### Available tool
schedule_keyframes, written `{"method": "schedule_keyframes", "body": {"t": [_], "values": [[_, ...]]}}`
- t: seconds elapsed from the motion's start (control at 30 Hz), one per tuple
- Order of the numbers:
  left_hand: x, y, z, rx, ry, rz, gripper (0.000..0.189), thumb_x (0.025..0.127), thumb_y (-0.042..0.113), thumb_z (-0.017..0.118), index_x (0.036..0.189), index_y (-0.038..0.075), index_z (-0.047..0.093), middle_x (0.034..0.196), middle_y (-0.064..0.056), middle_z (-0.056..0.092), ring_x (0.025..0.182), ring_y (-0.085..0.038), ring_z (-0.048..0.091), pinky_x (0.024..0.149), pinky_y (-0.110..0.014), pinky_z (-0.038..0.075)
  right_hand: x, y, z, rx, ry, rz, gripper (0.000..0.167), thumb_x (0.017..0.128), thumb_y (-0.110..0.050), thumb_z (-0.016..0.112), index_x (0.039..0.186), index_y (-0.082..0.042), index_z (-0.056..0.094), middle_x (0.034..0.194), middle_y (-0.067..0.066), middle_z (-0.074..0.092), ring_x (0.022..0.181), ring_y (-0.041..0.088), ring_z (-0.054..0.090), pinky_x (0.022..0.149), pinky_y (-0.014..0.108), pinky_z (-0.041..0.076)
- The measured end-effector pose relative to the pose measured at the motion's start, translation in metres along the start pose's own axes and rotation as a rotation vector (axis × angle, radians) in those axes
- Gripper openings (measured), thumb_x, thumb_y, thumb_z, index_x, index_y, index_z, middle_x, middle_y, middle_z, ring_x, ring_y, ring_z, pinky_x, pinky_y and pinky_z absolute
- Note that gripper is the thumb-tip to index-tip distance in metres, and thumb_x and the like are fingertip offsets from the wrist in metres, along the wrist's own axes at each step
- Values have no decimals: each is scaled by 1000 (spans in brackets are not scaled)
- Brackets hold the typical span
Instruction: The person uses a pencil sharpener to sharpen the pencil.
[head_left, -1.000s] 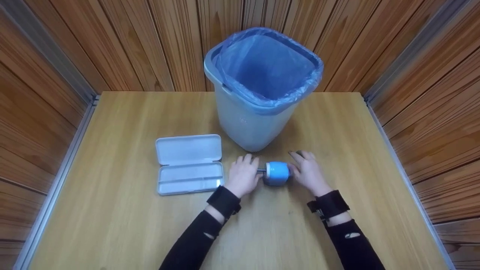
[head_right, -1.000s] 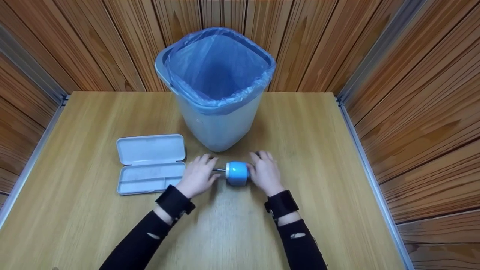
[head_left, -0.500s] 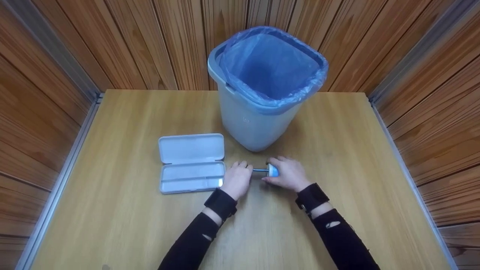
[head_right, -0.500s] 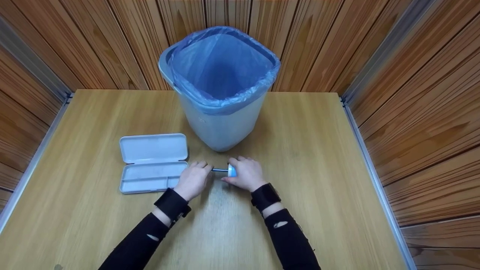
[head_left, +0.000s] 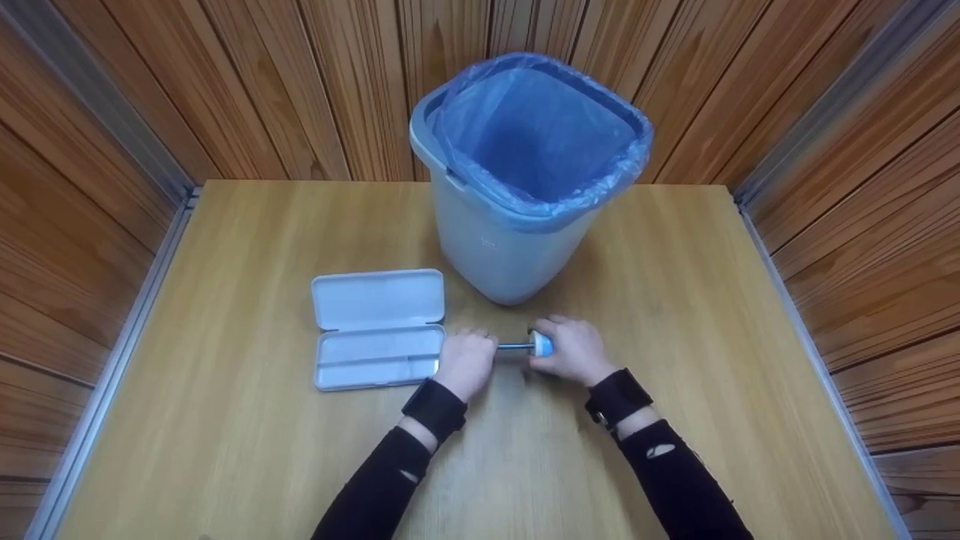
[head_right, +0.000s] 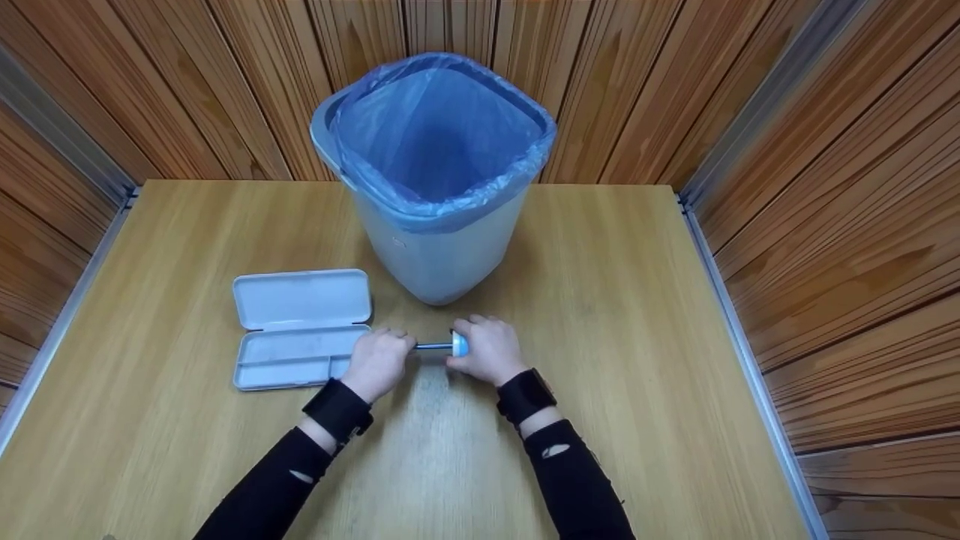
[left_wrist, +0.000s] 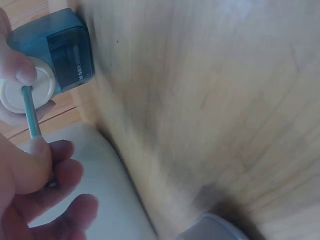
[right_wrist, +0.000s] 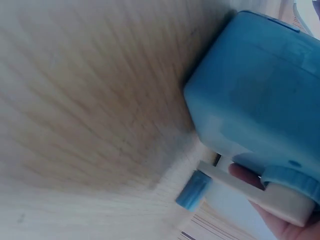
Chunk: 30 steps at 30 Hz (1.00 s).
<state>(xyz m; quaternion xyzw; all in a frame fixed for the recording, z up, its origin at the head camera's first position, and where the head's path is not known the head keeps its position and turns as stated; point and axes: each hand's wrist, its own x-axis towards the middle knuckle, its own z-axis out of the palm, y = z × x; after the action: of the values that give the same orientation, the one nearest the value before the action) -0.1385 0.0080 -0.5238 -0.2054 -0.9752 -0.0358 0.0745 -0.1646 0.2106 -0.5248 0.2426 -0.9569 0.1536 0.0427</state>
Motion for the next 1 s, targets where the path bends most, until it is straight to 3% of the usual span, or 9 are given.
{"method": "schedule_keyframes", "body": {"t": [0.13, 0.2, 0.67, 1.0], "values": [[-4, -3, 4, 36, 182, 16, 13, 81, 11, 65, 72, 18, 73, 70, 3, 69, 63, -19, 63, 53, -30, 47, 0, 0, 0, -12, 15, -5, 45, 65, -36, 81, 103, -13, 71, 86, 8, 68, 70, 25, 62, 57, 37, 46], [-5, -5, 4, 42, 238, 24, 14, 79, 11, 66, 69, 17, 72, 66, 3, 68, 60, -20, 63, 51, -30, 45, -1, 0, 0, -15, 17, -5, 45, 65, -36, 80, 102, -13, 71, 86, 7, 69, 69, 25, 62, 56, 36, 45], [-8, -12, 6, 8, 236, 11, 13, 80, 14, 67, 68, 18, 71, 66, 3, 67, 61, -20, 61, 51, -32, 45, 0, -1, 0, -16, 23, -1, 45, 65, -37, 80, 102, -14, 71, 86, 6, 69, 70, 24, 62, 57, 37, 46], [-10, -15, 6, -15, 195, -3, 11, 82, 19, 69, 72, 18, 73, 68, 3, 69, 62, -20, 63, 56, -32, 46, 0, -1, -1, -11, 15, 3, 46, 65, -37, 82, 103, -13, 71, 87, 7, 70, 71, 23, 62, 59, 36, 47]]}}
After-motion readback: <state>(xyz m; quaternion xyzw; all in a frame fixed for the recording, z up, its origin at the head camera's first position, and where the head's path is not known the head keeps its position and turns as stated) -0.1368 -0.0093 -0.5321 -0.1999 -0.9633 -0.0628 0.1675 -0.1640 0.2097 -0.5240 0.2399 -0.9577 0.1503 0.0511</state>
